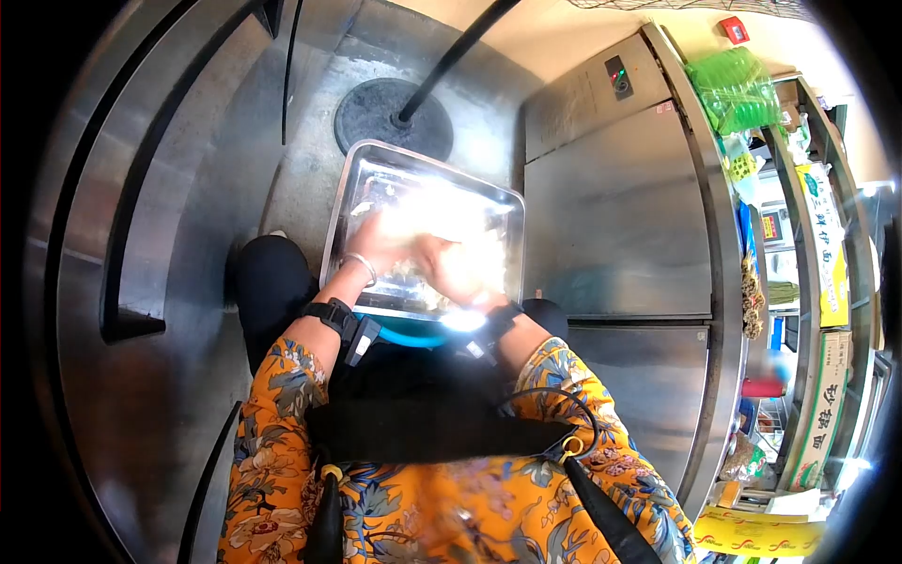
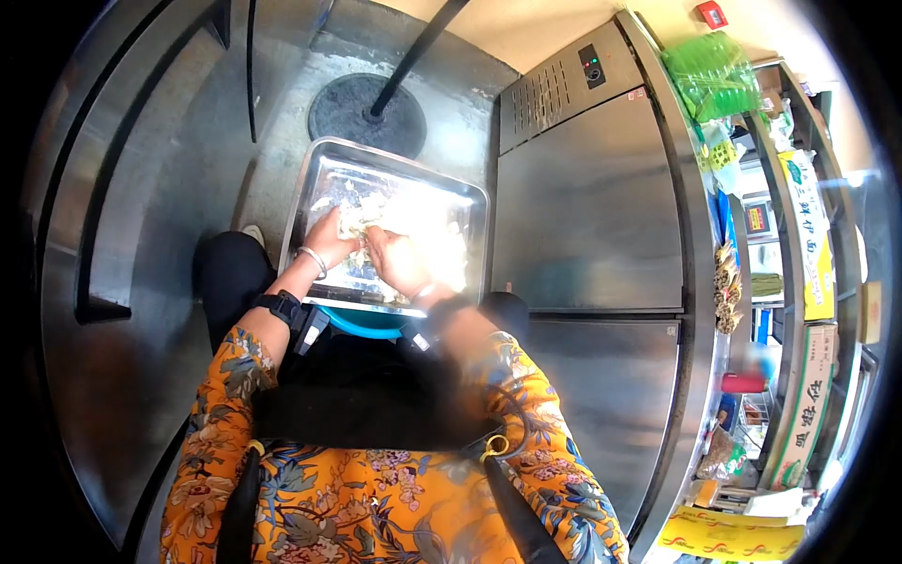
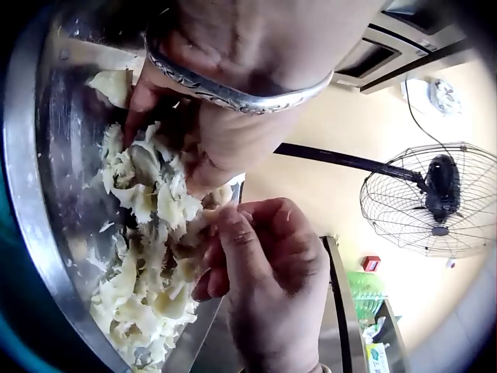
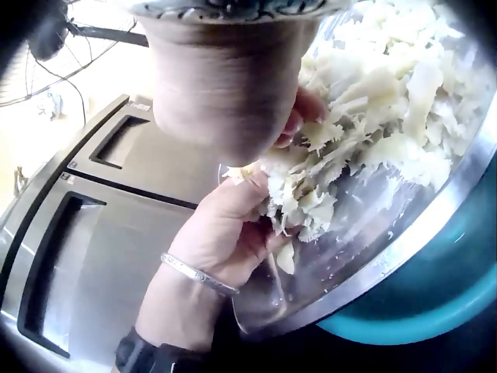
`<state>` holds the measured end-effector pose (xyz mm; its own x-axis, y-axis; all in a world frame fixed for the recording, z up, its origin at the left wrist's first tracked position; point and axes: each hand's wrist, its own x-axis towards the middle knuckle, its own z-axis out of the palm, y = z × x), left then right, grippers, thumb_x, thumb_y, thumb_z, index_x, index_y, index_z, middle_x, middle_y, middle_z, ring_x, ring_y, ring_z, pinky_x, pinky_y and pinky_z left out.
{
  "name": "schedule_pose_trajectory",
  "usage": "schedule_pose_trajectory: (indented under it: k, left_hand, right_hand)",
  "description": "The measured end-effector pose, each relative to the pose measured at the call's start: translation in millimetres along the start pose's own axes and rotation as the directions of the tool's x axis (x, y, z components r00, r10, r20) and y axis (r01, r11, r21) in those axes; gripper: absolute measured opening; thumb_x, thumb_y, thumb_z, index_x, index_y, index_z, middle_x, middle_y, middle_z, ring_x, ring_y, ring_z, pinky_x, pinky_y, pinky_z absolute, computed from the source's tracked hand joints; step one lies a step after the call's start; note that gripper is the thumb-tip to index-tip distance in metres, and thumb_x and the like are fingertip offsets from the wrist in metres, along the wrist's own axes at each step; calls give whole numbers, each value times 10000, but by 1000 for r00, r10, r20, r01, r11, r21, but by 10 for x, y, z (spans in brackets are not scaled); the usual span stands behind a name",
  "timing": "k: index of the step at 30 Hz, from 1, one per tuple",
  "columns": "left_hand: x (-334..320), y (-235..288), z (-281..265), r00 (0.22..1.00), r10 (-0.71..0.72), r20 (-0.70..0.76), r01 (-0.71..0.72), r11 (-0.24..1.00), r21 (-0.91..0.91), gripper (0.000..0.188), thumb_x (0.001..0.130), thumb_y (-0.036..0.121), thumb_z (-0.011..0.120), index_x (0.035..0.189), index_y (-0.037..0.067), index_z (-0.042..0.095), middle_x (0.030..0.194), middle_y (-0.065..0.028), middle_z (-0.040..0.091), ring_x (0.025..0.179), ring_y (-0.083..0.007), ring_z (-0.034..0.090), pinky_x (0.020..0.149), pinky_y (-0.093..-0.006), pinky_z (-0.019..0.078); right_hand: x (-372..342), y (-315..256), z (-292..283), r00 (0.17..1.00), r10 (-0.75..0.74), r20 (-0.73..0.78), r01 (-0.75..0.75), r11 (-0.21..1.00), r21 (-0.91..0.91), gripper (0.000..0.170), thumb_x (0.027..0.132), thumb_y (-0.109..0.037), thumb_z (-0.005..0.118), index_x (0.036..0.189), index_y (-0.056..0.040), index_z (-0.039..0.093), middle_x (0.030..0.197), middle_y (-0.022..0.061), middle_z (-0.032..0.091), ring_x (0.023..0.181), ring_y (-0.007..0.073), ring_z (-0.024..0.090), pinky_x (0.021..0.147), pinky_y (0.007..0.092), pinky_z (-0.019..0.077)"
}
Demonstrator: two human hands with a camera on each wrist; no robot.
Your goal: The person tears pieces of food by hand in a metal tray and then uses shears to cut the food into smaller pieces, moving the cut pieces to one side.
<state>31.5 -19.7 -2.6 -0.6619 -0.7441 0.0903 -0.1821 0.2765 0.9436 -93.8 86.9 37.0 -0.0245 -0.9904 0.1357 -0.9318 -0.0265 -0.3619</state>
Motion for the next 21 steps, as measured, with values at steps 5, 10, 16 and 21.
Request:
schedule_pose_trajectory:
  k: [5, 10, 16, 21]
  left_hand:
    - [18, 148, -65, 998, -59, 15, 60, 998, -28, 347, 695, 273, 735, 939, 36, 665, 872, -153, 673, 771, -222, 647, 689, -330, 496]
    - [111, -478, 286, 975, -214, -60, 174, 901, -397, 624, 614, 258, 811, 1131, 53, 529, 1031, -96, 612, 933, -178, 587, 785, -310, 475]
    - [157, -568, 335, 975, -222, -13, 193, 876, -441, 701, 597, 267, 832, 1156, 63, 462, 1038, -70, 572, 968, -187, 558, 840, -321, 453]
    - [162, -537, 322, 994, -103, -36, 85, 939, -333, 658, 623, 279, 815, 1143, 74, 469, 1050, -93, 581, 1000, -198, 563, 856, -325, 447]
  right_hand:
    - [-46, -108, -92, 985, 153, -83, -147, 987, 66, 114, 869, -135, 538, 822, -32, 526, 657, 192, 589, 622, 381, 599, 582, 444, 483]
    - [-38, 9, -20, 947, 264, -184, -240, 960, 145, 124, 845, -119, 580, 923, -24, 585, 810, 193, 604, 730, 347, 613, 671, 418, 489]
    - [191, -186, -25, 922, 331, -204, -287, 933, 217, 176, 784, -83, 636, 941, -8, 607, 835, 157, 567, 760, 316, 587, 700, 382, 486]
    - [321, 43, 310, 915, 333, -229, -294, 937, 188, 144, 768, -113, 650, 859, -9, 611, 817, 164, 572, 760, 321, 587, 680, 390, 480]
